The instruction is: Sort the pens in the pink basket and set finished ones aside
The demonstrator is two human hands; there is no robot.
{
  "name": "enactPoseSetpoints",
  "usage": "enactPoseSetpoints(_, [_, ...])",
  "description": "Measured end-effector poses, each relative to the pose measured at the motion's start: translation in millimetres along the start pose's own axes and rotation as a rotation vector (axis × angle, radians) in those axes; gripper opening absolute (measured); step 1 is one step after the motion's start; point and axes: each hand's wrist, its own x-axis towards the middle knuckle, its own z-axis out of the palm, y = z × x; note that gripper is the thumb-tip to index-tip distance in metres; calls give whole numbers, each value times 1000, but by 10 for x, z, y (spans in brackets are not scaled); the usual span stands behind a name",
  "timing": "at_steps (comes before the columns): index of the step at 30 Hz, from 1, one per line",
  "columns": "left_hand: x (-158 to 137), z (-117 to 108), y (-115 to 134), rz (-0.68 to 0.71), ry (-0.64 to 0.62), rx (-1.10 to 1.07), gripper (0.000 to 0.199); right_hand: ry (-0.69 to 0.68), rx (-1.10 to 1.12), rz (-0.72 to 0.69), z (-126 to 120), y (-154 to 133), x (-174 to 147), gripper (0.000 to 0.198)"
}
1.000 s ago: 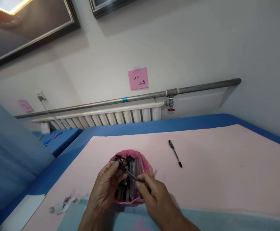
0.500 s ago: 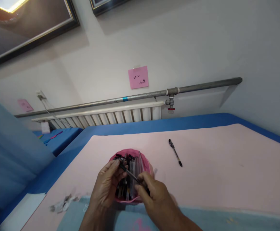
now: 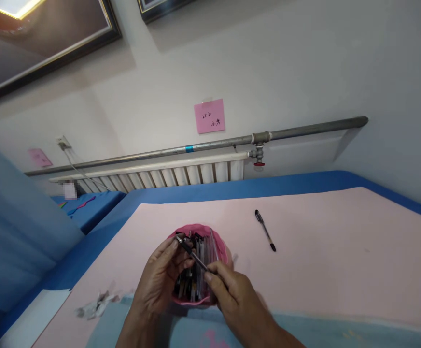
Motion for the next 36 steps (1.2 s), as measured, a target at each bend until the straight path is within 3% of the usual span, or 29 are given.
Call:
enactPoseSetpoints(11, [-21,13,13,20,15,37,17,-110,274,124,44,-24,29,32])
enactPoseSetpoints(15, [-14,5,8,18,32,36,17,-81,228,89,39,9,25,28])
enactPoseSetpoints(23, [12,-16,-36,32,83,55,20,105,-101,-9,12,-25,-7,13])
enactPoseSetpoints(28, [17,11,-54,41,99,68,22,203,-172,-7,7,-39,-7,9])
enactPoseSetpoints(33, [18,7,-36,24,82,62,22,73,-86,12,13,-5,-2,35])
enactPoseSetpoints(36, [25,-10,-33,15,102,61,23,65,-76,6,29,-4,0,19])
